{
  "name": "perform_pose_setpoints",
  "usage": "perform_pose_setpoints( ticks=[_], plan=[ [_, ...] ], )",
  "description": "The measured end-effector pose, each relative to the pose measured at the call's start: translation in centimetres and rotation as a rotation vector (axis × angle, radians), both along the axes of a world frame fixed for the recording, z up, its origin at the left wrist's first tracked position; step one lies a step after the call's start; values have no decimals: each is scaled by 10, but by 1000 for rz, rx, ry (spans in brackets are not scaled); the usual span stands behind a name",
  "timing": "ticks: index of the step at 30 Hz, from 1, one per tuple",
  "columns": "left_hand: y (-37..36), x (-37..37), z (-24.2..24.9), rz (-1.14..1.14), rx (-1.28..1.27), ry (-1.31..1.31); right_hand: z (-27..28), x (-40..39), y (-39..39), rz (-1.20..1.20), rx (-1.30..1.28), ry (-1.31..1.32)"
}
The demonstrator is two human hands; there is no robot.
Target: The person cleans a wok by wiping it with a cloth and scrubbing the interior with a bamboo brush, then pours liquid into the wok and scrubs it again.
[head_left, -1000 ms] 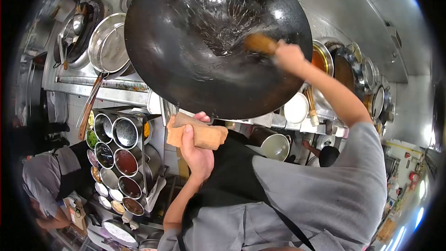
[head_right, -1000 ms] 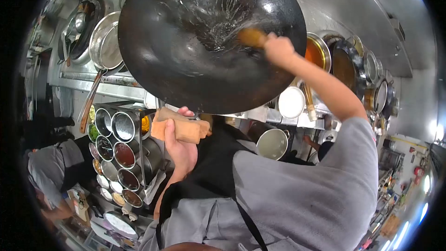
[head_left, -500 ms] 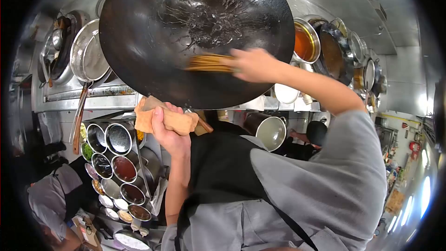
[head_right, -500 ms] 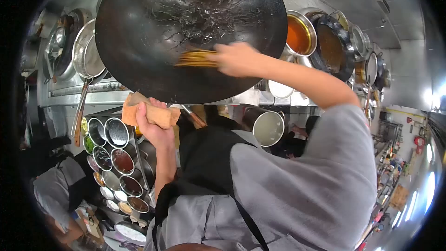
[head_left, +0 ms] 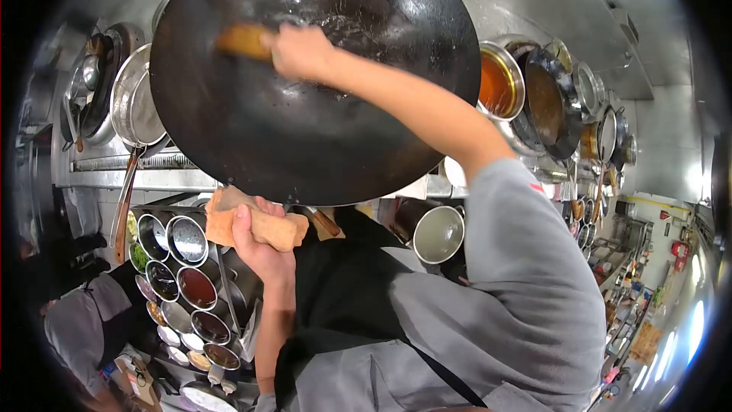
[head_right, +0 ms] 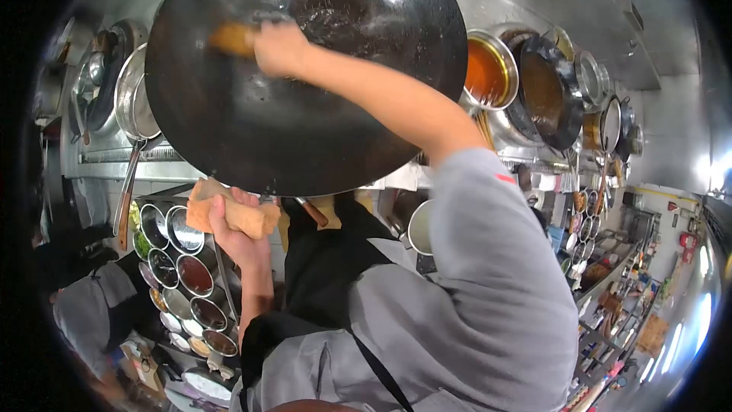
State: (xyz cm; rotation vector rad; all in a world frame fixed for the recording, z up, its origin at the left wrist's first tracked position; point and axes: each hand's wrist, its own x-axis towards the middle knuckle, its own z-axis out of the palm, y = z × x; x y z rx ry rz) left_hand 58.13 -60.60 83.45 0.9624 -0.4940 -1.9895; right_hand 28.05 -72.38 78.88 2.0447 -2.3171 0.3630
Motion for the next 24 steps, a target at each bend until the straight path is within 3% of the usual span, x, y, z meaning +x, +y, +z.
perform_pose_setpoints(
  ticks=[2,3,5,7,9,12,14,17,21,22,24],
  plan=[
    [5,-2,4,41,16,-25,24,21,91,273,31,43],
    [6,-5,5,76,35,-59,43,23,137,272,139,14],
    [8,-4,1,69,16,-22,61,1,214,173,346,150],
    [9,-10,7,86,-17,-22,64,-48,250,-91,568,408],
    [9,-13,7,99,-6,-52,42,-142,232,-243,490,657],
    [14,-12,-2,76,19,-82,11,-225,91,-344,29,431],
    [19,-14,0,23,-37,-74,18,-168,-15,-546,90,131],
    [32,-24,-8,13,-40,-27,1,-64,-58,-251,68,136],
    [39,-26,-16,28,-28,23,28,21,97,350,9,102],
    [40,-25,-18,39,-18,21,37,21,142,309,242,48],
    [39,-29,-19,35,-60,57,47,-7,202,114,481,184]
  ],
)
